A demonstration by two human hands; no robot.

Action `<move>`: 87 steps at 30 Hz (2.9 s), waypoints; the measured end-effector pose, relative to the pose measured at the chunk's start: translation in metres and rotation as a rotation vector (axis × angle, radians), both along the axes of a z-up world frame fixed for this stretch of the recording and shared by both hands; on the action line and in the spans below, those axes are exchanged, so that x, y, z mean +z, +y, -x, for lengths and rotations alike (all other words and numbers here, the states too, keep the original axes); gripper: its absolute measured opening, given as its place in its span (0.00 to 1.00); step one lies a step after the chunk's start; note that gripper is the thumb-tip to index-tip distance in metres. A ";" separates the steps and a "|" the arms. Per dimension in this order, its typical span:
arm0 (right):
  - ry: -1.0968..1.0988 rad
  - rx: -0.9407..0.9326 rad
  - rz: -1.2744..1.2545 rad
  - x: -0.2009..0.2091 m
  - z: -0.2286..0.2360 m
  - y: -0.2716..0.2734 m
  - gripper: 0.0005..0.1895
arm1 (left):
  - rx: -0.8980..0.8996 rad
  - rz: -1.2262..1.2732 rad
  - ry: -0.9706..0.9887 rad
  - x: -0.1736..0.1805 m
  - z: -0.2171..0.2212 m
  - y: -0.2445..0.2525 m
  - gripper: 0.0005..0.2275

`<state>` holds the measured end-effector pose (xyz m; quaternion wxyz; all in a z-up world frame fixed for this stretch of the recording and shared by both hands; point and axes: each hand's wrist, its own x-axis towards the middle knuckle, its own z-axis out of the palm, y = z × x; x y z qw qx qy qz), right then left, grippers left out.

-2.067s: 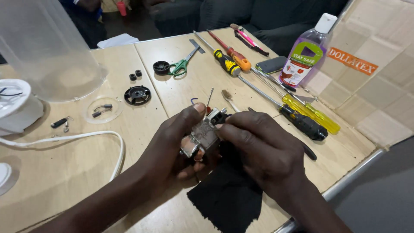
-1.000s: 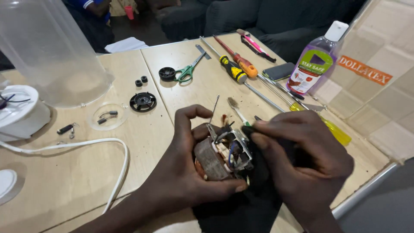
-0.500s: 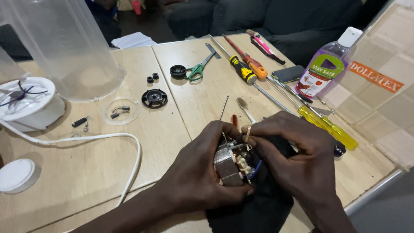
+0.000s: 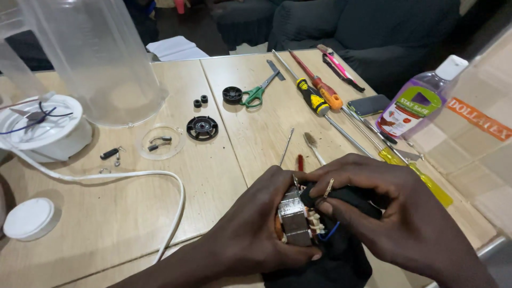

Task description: The person holds a small electric motor and uses a screwdriver to adjust internal components. They then use a black cloth to wipe the motor's exterior and shaft while continuing to manipulate the device with their hands.

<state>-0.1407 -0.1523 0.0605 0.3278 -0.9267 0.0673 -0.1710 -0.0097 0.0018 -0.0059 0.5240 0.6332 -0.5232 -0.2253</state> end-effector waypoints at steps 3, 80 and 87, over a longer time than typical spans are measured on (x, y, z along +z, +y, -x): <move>-0.087 0.052 0.172 0.002 -0.011 0.006 0.04 | 0.016 -0.026 -0.111 -0.004 -0.002 -0.002 0.30; -0.225 -0.083 0.048 -0.048 0.000 -0.013 0.05 | 0.180 -0.098 0.248 0.001 0.020 0.001 0.37; -0.238 -0.254 -0.029 -0.061 0.018 -0.018 0.07 | -0.005 0.077 0.082 0.000 -0.003 0.006 0.29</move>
